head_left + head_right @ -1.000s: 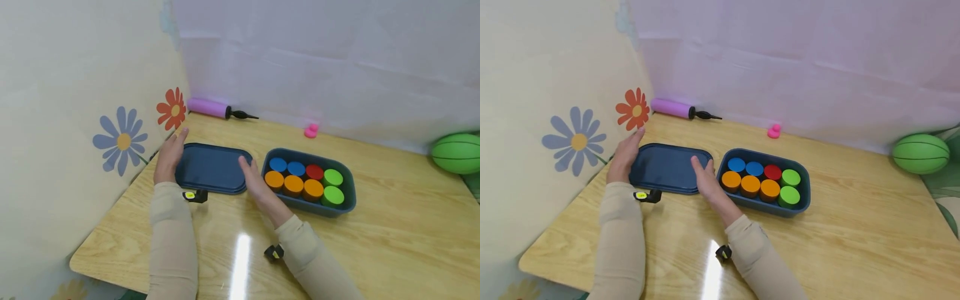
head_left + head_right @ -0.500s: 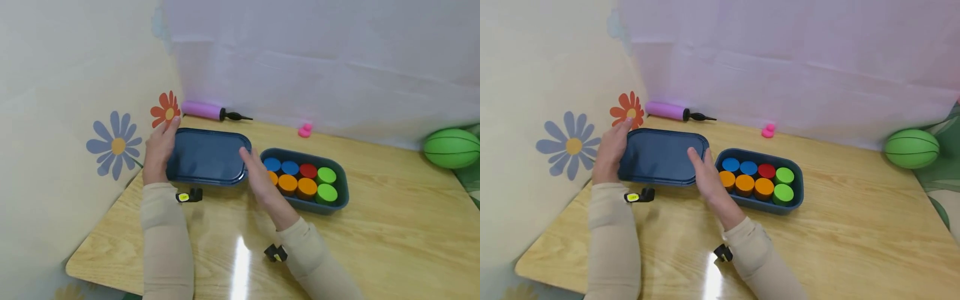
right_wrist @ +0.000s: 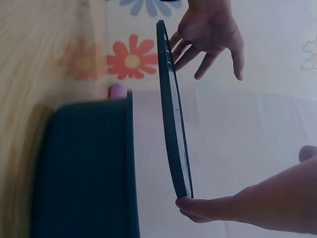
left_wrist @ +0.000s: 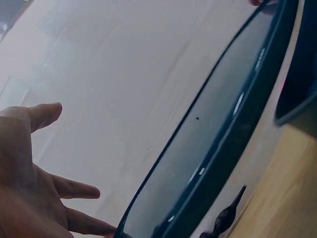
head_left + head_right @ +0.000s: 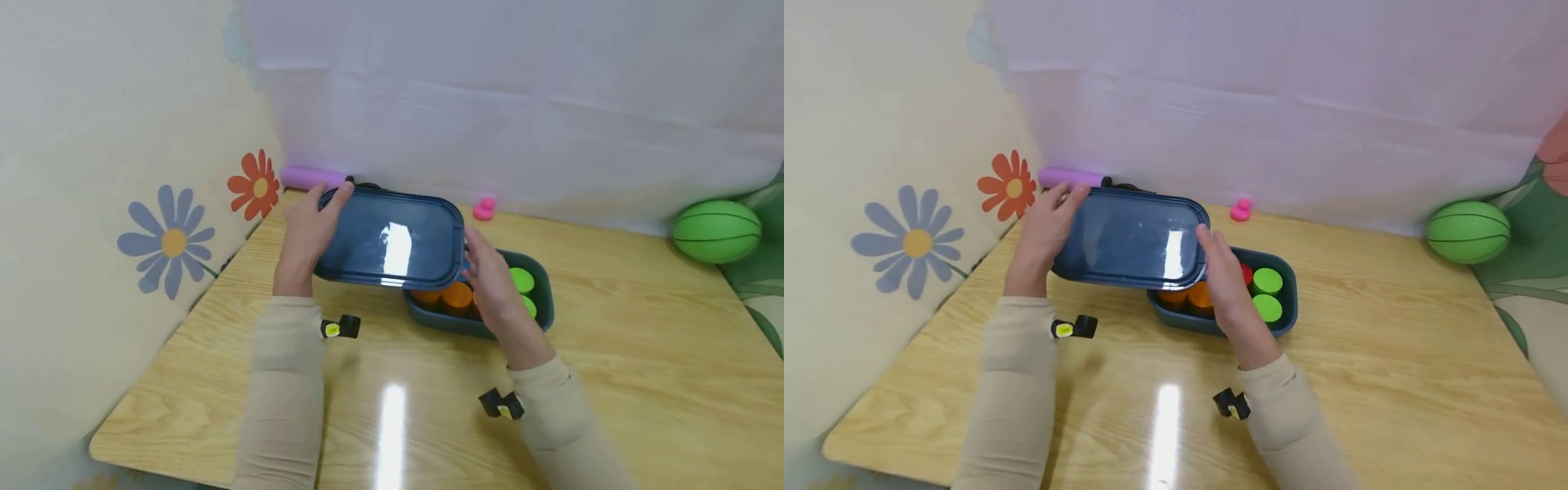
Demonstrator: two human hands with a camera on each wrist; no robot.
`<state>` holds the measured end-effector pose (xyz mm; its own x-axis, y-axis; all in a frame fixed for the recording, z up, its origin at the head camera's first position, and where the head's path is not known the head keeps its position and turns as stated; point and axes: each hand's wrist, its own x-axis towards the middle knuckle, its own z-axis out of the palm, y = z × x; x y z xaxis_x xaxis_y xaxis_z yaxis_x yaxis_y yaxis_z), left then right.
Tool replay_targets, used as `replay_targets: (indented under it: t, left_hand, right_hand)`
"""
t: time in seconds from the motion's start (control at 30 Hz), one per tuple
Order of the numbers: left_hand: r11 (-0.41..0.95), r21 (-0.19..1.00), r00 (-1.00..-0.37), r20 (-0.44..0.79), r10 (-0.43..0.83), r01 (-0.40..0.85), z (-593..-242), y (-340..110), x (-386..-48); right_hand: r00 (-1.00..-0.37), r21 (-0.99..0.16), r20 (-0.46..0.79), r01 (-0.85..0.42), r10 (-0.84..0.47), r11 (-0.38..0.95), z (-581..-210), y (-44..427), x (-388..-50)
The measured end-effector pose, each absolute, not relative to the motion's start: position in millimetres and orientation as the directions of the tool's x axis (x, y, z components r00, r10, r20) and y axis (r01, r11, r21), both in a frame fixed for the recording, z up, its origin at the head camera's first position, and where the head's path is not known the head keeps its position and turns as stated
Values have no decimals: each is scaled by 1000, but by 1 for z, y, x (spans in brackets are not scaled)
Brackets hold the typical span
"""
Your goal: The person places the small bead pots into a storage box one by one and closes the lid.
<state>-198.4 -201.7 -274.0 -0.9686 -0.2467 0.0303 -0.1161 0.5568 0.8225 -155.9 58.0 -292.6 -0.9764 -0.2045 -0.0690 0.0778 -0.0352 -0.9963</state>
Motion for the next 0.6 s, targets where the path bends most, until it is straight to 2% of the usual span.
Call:
replay_targets:
  t: [0.17, 0.33, 0.6]
  left_hand:
    - [539, 840, -982, 49, -181, -58, -275, -177, -202]
    - [506, 863, -988, 86, -130, 8, -276, -160, -204]
    - [463, 886, -996, 64, -69, 25, -279, -143, -205]
  right_hand:
    - [-989, -999, -31, 35, -147, -30, -289, 81, -155]
    - [-993, -997, -82, 82, -84, 10, -286, 101, -151]
    - [-992, -994, -106, 106, -67, 0, -283, 124, -145]
